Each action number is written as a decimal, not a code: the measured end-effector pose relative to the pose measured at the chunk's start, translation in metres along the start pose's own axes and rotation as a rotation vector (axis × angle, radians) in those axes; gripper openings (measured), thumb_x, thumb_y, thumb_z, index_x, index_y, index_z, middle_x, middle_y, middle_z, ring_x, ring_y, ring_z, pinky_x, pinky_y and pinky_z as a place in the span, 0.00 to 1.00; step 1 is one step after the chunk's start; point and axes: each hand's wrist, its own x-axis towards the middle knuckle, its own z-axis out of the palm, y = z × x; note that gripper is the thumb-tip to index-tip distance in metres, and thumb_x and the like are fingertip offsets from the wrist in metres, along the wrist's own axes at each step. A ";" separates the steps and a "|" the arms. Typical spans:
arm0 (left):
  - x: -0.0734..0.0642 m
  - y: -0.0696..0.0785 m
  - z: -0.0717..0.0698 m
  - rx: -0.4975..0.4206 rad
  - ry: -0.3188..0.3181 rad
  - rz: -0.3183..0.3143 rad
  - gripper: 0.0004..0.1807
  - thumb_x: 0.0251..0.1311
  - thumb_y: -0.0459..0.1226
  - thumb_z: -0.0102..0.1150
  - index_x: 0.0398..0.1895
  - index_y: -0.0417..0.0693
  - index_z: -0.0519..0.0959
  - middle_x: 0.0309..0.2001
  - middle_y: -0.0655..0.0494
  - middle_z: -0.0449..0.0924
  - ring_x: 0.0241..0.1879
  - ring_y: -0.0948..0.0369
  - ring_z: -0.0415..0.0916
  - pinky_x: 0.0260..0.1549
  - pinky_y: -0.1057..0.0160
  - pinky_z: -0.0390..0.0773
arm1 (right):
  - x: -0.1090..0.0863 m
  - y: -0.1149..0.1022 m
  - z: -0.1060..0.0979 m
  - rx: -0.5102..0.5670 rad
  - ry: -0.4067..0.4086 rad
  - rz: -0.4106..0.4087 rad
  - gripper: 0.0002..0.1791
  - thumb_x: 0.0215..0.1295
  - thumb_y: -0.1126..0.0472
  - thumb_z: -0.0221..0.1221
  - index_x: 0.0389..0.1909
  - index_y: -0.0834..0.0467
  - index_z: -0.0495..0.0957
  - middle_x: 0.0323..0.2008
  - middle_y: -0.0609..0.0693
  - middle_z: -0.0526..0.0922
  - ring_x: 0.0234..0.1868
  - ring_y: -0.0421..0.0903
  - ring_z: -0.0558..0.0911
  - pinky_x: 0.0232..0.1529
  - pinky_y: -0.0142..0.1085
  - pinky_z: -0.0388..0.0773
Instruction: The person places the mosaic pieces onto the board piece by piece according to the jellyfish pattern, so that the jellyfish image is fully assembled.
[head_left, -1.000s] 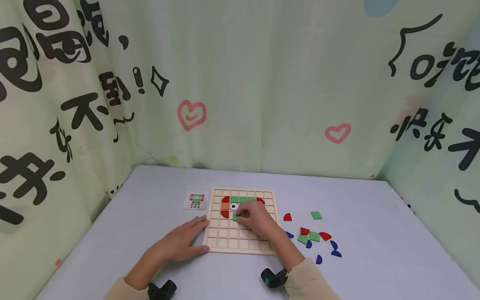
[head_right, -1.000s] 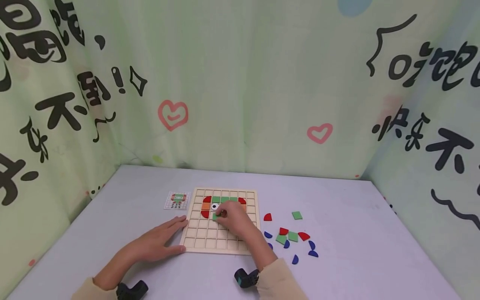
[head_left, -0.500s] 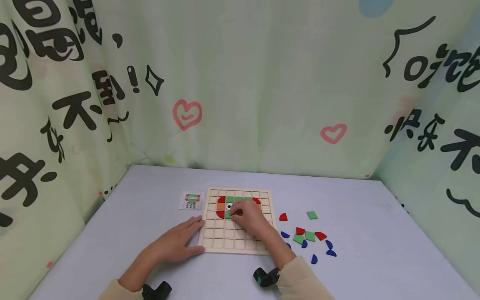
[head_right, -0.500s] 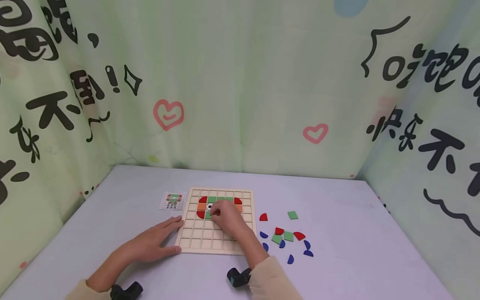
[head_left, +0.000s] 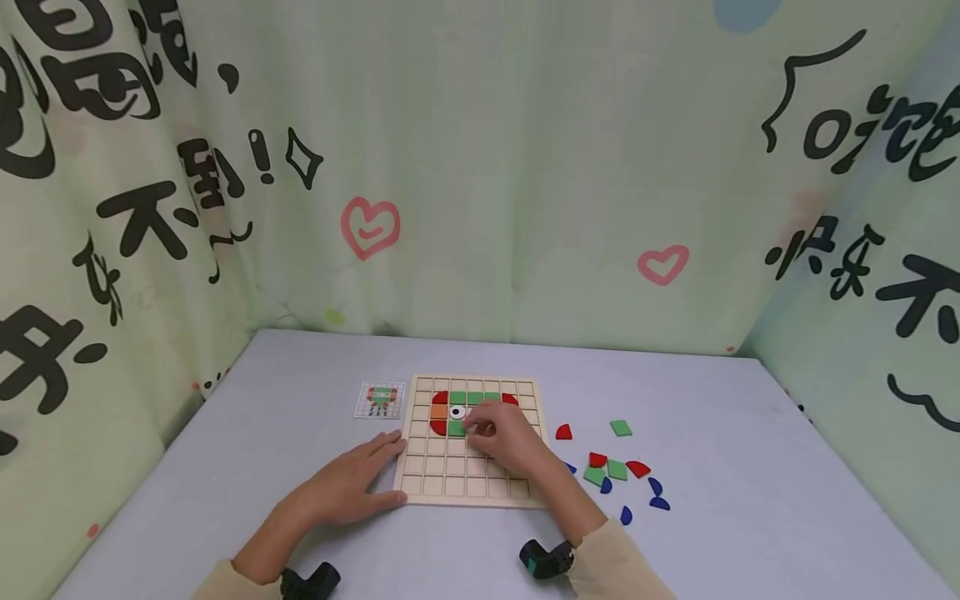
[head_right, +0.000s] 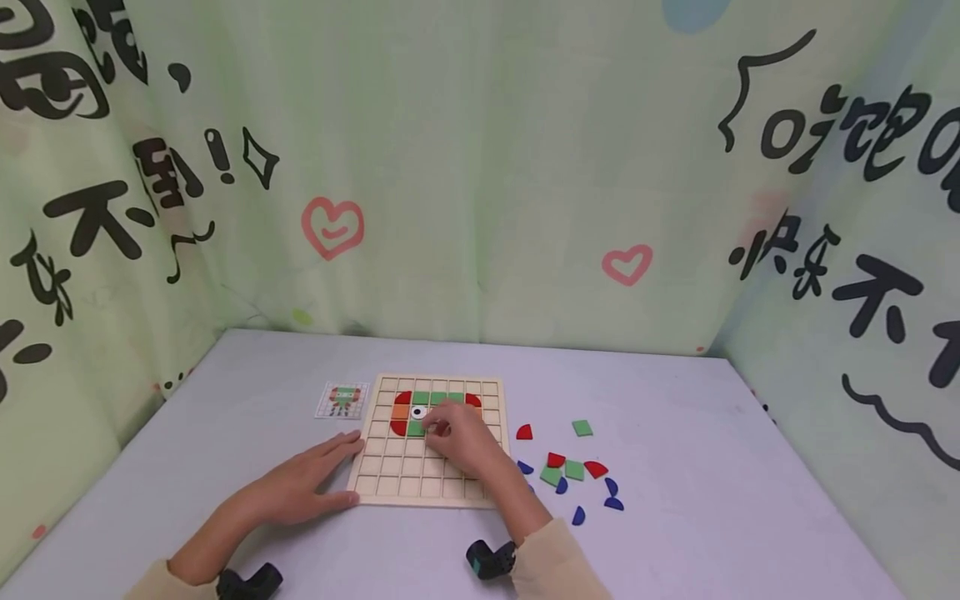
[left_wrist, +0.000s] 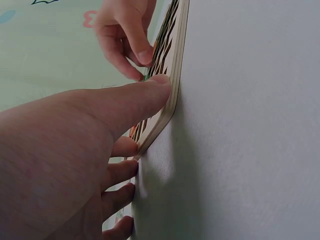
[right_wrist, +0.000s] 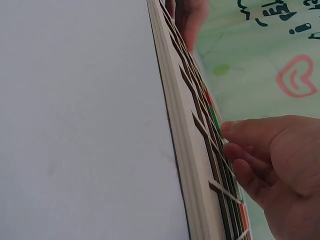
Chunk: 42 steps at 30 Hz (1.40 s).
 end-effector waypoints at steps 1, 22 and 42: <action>0.000 0.000 0.000 -0.001 0.002 0.004 0.42 0.57 0.56 0.63 0.72 0.49 0.62 0.75 0.51 0.56 0.74 0.47 0.54 0.70 0.44 0.60 | -0.002 0.001 -0.002 0.000 0.003 0.008 0.07 0.59 0.65 0.64 0.38 0.54 0.85 0.38 0.45 0.82 0.36 0.38 0.78 0.38 0.29 0.78; -0.001 0.003 -0.001 -0.005 0.007 -0.006 0.42 0.56 0.55 0.64 0.71 0.48 0.63 0.74 0.50 0.57 0.74 0.47 0.55 0.69 0.44 0.61 | -0.039 0.021 -0.040 -0.054 0.104 0.099 0.07 0.58 0.63 0.66 0.38 0.53 0.85 0.38 0.44 0.84 0.36 0.39 0.77 0.33 0.28 0.75; 0.001 0.001 0.002 0.005 0.001 -0.013 0.43 0.56 0.56 0.64 0.72 0.49 0.63 0.75 0.51 0.57 0.74 0.48 0.55 0.69 0.44 0.61 | -0.073 0.048 -0.071 -0.124 0.140 0.231 0.08 0.58 0.60 0.67 0.39 0.49 0.85 0.35 0.41 0.82 0.36 0.40 0.75 0.33 0.29 0.75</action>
